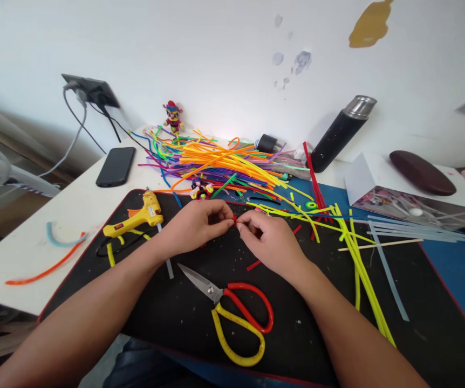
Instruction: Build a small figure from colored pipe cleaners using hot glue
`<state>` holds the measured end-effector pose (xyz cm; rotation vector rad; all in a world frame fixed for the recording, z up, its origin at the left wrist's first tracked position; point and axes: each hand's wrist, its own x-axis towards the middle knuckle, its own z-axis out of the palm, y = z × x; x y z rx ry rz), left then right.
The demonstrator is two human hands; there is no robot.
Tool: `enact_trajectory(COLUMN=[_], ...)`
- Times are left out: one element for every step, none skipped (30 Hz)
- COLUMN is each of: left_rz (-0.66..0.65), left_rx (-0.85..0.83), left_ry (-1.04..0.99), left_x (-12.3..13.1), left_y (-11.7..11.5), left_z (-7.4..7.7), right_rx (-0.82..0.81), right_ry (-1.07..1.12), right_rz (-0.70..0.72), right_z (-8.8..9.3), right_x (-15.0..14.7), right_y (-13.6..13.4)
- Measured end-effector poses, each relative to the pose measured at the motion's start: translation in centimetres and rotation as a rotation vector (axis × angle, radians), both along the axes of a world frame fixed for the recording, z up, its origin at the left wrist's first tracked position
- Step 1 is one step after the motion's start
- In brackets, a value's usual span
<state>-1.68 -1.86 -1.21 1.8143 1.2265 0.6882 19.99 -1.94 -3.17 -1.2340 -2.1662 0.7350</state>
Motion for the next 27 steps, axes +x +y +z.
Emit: enact_trajectory(left_rz=[0.026,0.047,0.065,0.078,0.084,0.087,0.090,0.090,0.087,0.083,0.078,0.073,0.068,0.066,0.065,0.067,0.072,0.077,0.082,0.086,0.086,0.082,0.077,0.072,0.069,0.069,0.070], left_rx=[-0.025,-0.052,-0.077,-0.098,-0.116,-0.131,-0.143,-0.153,-0.161,-0.167,-0.171,-0.173,-0.174,-0.176,-0.177,-0.178,-0.178,-0.177,-0.176,-0.175,-0.173,-0.172,-0.170,-0.169,-0.168,-0.166,-0.163], left_ry=[-0.043,-0.085,-0.125,-0.158,-0.185,-0.207,-0.222,-0.230,-0.234,-0.236,-0.238,-0.240,-0.241,-0.241,-0.241,-0.240,-0.238,-0.235,-0.234,-0.234,-0.232,-0.230,-0.227,-0.223,-0.219,-0.216,-0.215], left_x=[0.02,0.05,0.09,0.14,0.20,0.27,0.34,0.42,0.49,0.57,0.63,0.69,0.74,0.77,0.79,0.79,0.79,0.77,0.74,0.72,0.69,0.67,0.66,0.66,0.66,0.67,0.69], left_y=[0.01,0.02,0.02,0.02,0.02,0.02,0.01,0.01,0.01,0.00,0.00,0.00,0.01,0.01,0.01,0.01,0.01,0.01,0.01,0.00,-0.01,-0.01,-0.02,-0.02,-0.02,-0.02,-0.02], left_z=[-0.01,-0.03,-0.06,-0.10,-0.14,-0.17,-0.20,-0.21,-0.21,-0.19,-0.17,-0.13,-0.09,-0.05,-0.02,0.01,0.02,0.02,0.01,0.00,-0.02,-0.05,-0.08,-0.11,-0.15,-0.20,-0.25], right_rx=[-0.027,-0.055,-0.083,-0.112,-0.138,-0.160,-0.175,-0.185,-0.191,-0.198,-0.203,-0.208,-0.210,-0.212,-0.214,-0.216,-0.220,-0.227,-0.235,-0.244,-0.252,-0.259,-0.266,-0.271,-0.276,-0.281,-0.286], right_ry=[0.045,0.090,0.132,0.167,0.194,0.213,0.227,0.239,0.250,0.260,0.269,0.276,0.280,0.281,0.280,0.279,0.281,0.284,0.289,0.295,0.303,0.310,0.316,0.322,0.327,0.333,0.337], right_rz=[-0.020,-0.038,-0.049,-0.054,-0.054,-0.055,-0.057,-0.058,-0.058,-0.057,-0.055,-0.054,-0.055,-0.056,-0.057,-0.058,-0.060,-0.059,-0.058,-0.055,-0.052,-0.049,-0.045,-0.041,-0.037,-0.031,-0.026], right_z=[0.02,0.03,0.02,0.00,-0.03,-0.07,-0.11,-0.13,-0.13,-0.11,-0.08,-0.04,-0.01,0.01,0.01,-0.02,-0.06,-0.11,-0.16,-0.21,-0.24,-0.26,-0.27,-0.27,-0.26,-0.26,-0.26], right_x=[0.03,0.05,0.07,0.07,0.06,0.04,0.01,-0.01,-0.04,-0.07,-0.09,-0.11,-0.12,-0.13,-0.13,-0.12,-0.11,-0.10,-0.09,-0.08,-0.07,-0.07,-0.06,-0.06,-0.06,-0.05,-0.05], right_y=[0.02,0.03,0.04,0.04,0.04,0.05,0.05,0.06,0.06,0.06,0.05,0.04,0.02,0.01,0.00,0.00,0.01,0.03,0.07,0.11,0.16,0.20,0.24,0.27,0.28,0.28,0.27])
